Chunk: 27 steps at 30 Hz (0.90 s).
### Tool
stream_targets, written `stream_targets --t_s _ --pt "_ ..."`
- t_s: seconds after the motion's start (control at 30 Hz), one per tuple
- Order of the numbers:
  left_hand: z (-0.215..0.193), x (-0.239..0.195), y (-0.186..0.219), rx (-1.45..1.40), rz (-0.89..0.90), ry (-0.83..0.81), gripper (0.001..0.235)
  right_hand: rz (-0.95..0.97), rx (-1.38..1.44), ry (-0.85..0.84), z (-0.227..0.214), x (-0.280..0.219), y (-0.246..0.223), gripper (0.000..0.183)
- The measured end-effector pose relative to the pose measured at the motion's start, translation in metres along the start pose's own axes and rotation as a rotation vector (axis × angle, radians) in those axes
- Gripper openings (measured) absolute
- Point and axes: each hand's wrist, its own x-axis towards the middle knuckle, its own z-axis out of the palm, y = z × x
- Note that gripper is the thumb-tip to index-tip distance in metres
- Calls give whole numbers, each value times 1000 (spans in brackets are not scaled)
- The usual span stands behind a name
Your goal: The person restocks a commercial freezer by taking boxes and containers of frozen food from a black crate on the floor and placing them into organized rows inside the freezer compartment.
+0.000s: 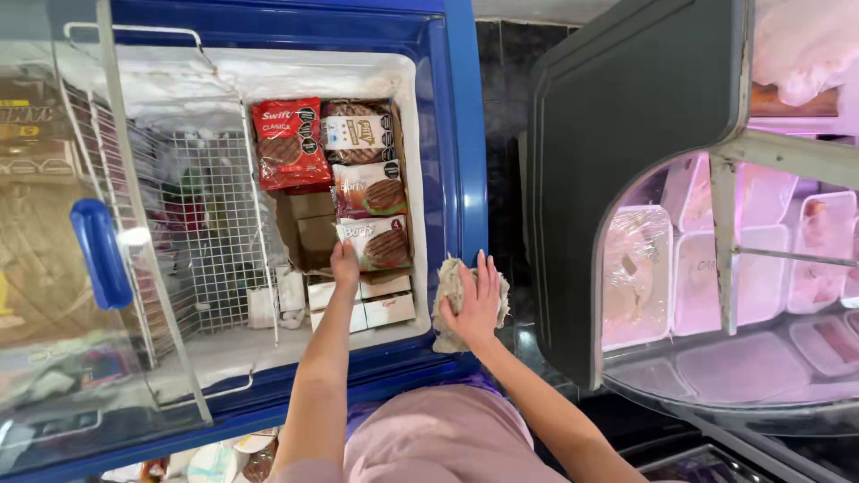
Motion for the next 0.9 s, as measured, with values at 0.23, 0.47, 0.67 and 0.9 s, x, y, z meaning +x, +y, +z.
stream_targets --t_s 0.23,0.47,0.67,0.9 --pt "9 -10 -1 89 253 164 27 3 -37 6 4 -3 1 59" --pt "-17 -23 5 827 1188 -61 60 -2 -44 34 9 -7 4 61" --pt "-4 -10 -6 1159 1148 -337 68 -1 -32 26 4 -4 1 60" --pt "8 -8 12 1274 901 -486 66 -12 -31 55 4 -2 -1 61"
